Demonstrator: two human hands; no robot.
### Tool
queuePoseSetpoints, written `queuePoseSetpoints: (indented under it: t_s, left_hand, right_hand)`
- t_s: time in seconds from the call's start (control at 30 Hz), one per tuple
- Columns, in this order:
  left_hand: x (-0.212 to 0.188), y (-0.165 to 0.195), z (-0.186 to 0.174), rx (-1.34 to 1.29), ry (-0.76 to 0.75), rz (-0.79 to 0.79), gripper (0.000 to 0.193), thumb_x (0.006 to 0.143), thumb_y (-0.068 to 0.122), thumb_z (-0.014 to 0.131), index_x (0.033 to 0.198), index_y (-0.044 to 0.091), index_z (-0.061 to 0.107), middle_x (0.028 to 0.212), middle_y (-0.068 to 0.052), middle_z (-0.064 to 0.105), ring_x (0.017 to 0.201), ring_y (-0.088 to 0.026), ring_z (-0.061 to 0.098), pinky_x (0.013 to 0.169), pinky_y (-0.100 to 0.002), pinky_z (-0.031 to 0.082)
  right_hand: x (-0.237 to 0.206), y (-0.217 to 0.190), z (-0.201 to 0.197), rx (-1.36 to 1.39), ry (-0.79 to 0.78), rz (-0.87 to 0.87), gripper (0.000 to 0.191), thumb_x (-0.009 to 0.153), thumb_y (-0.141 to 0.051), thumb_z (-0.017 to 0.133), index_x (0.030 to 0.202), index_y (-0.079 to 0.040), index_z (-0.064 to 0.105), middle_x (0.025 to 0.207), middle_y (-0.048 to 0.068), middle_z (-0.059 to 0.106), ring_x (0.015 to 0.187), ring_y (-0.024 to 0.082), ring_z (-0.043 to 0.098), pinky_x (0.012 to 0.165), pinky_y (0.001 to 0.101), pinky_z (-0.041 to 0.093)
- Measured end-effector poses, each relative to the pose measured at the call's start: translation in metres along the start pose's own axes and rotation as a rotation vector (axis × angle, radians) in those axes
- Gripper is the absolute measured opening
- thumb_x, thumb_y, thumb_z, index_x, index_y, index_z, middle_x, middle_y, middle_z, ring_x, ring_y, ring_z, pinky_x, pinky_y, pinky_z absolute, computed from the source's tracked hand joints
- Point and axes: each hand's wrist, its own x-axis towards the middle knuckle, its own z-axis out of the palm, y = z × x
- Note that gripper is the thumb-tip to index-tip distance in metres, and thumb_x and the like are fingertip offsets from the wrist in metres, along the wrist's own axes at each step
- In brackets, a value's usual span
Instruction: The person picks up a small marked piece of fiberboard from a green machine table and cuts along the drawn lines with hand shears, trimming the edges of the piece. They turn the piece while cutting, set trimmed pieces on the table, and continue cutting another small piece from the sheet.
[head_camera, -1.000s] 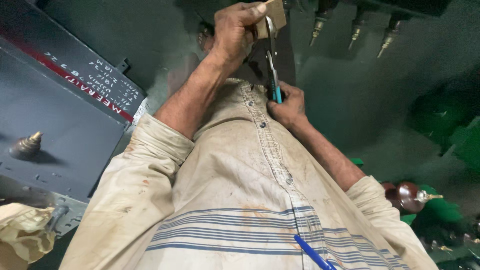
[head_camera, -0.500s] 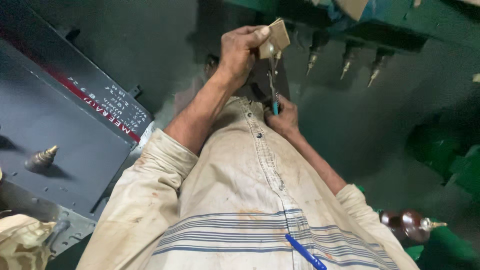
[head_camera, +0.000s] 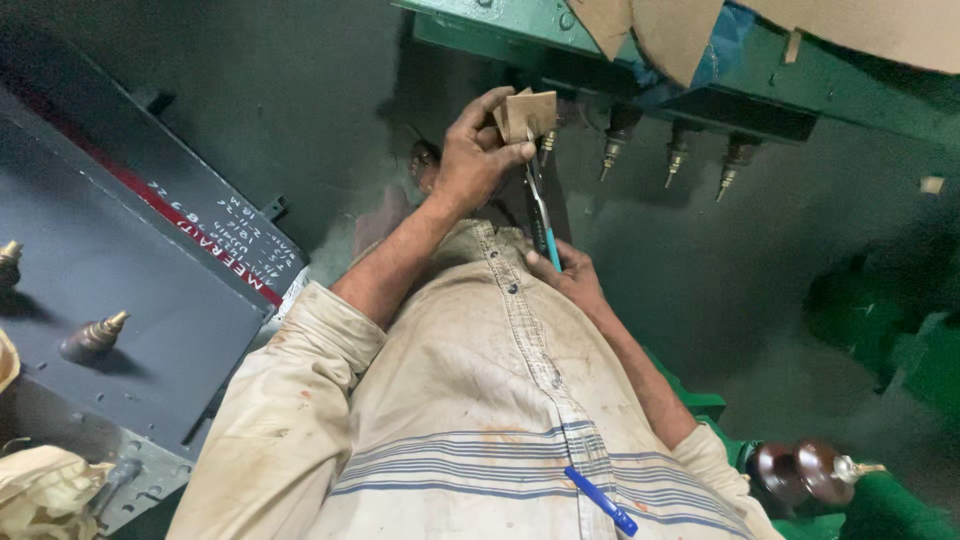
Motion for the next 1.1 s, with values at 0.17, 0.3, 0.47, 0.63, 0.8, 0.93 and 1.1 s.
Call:
queuePoseSetpoints:
  t_s: [0.17,0.3,0.47,0.63,0.8,0.93,1.1]
  left_hand:
    - [0.011,0.000,-0.002,0.416,-0.126,0.349,0.034,0.089,0.011,0.085,0.120,0.004,0.074,0.145,-0.016,0.054,0.127,-0.020,0.059,0.104,-0.035,0.054]
    - [0.033,0.038,-0.004,0.374,0.379,0.334,0.024,0.099,0.023,0.077,0.111,0.002,0.081,0.130,-0.012,0.068,0.119,-0.016,0.064,0.101,-0.031,0.053]
    - [0.035,0.130,-0.003,0.010,0.354,0.075,0.037,0.099,0.032,0.074,0.112,-0.002,0.079,0.097,-0.003,0.075,0.090,-0.010,0.064,0.083,-0.028,0.052]
    - [-0.024,0.155,0.068,-0.163,0.189,-0.128,0.039,0.093,0.028,0.077,0.113,-0.006,0.076,0.098,-0.008,0.076,0.085,-0.012,0.068,0.077,-0.029,0.057]
    - [-0.027,0.147,0.127,-0.326,0.187,-0.165,0.040,0.093,0.024,0.078,0.117,-0.007,0.072,0.105,-0.010,0.076,0.089,-0.013,0.070,0.081,-0.030,0.059]
    - [-0.010,0.138,0.150,-0.485,0.236,-0.247,0.040,0.096,0.027,0.074,0.114,-0.008,0.072,0.101,-0.011,0.076,0.085,-0.016,0.071,0.076,-0.032,0.059]
    - [0.012,0.129,0.184,-0.466,0.303,-0.273,0.036,0.098,0.028,0.073,0.112,-0.005,0.072,0.097,-0.006,0.074,0.082,-0.013,0.067,0.072,-0.031,0.057]
  right_hand:
    - [-0.013,-0.015,-0.018,0.147,-0.167,0.108,0.031,0.094,-0.027,0.072,0.116,-0.005,0.073,0.097,0.000,0.074,0.085,0.007,0.064,0.075,0.0277,0.054]
    - [-0.033,-0.035,-0.039,-0.060,-0.172,0.081,0.029,0.096,-0.025,0.071,0.112,-0.002,0.075,0.093,-0.001,0.071,0.084,0.007,0.059,0.076,0.0287,0.052]
    - [-0.059,-0.086,-0.045,-0.207,-0.027,-0.022,0.033,0.093,-0.028,0.073,0.113,-0.003,0.078,0.089,0.001,0.069,0.083,0.009,0.058,0.077,0.0306,0.050]
    - [-0.027,-0.158,-0.039,0.027,0.021,-0.463,0.041,0.095,-0.033,0.072,0.121,-0.001,0.070,0.112,0.004,0.075,0.105,0.013,0.069,0.096,0.0313,0.054]
    - [-0.003,-0.209,-0.054,0.011,-0.041,-0.562,0.033,0.097,-0.017,0.076,0.123,0.003,0.070,0.110,0.005,0.073,0.098,0.010,0.066,0.091,0.0282,0.054]
    - [0.018,-0.225,-0.080,0.083,-0.089,-0.523,0.020,0.096,-0.008,0.076,0.112,0.002,0.072,0.102,0.003,0.072,0.091,0.008,0.064,0.084,0.0255,0.054]
    - [0.032,-0.219,-0.128,-0.057,0.008,-0.391,0.017,0.096,-0.013,0.078,0.100,0.002,0.071,0.086,0.003,0.065,0.074,0.010,0.054,0.065,0.0277,0.044]
